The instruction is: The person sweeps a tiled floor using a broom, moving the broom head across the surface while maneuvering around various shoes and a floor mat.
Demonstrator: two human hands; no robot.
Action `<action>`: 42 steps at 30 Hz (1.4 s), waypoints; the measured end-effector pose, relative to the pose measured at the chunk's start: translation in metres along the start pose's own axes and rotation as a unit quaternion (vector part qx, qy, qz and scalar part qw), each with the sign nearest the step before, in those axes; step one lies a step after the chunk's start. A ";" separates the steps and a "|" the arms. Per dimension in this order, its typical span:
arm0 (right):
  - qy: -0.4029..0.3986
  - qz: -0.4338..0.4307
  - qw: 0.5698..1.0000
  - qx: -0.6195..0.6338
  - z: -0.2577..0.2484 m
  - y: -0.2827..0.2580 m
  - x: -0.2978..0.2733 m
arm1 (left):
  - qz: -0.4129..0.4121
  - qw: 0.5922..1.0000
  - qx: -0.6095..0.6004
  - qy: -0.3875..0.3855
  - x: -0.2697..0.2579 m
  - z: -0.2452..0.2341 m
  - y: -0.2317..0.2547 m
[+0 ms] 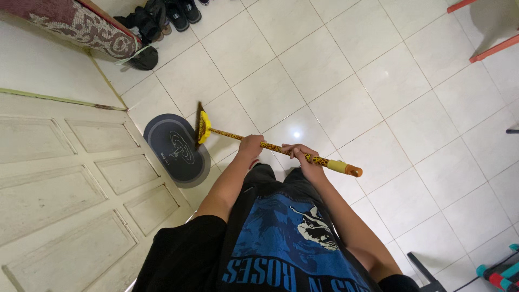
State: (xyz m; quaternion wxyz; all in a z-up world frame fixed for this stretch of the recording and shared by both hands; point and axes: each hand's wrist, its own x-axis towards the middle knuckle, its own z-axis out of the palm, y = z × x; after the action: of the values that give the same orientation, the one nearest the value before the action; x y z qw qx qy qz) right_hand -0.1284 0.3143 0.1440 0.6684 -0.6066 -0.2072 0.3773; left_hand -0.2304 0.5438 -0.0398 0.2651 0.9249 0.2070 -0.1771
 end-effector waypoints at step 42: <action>0.071 -0.031 0.995 -0.070 -0.175 -0.057 -0.120 | 0.109 0.987 -0.109 0.056 -0.004 0.073 0.241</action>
State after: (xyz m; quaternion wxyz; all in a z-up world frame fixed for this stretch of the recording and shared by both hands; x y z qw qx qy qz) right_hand -0.0612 0.1102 0.1898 0.6483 -0.6706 -0.2042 0.2971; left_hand -0.1347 0.3153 0.0047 0.3697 0.9161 0.1376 -0.0718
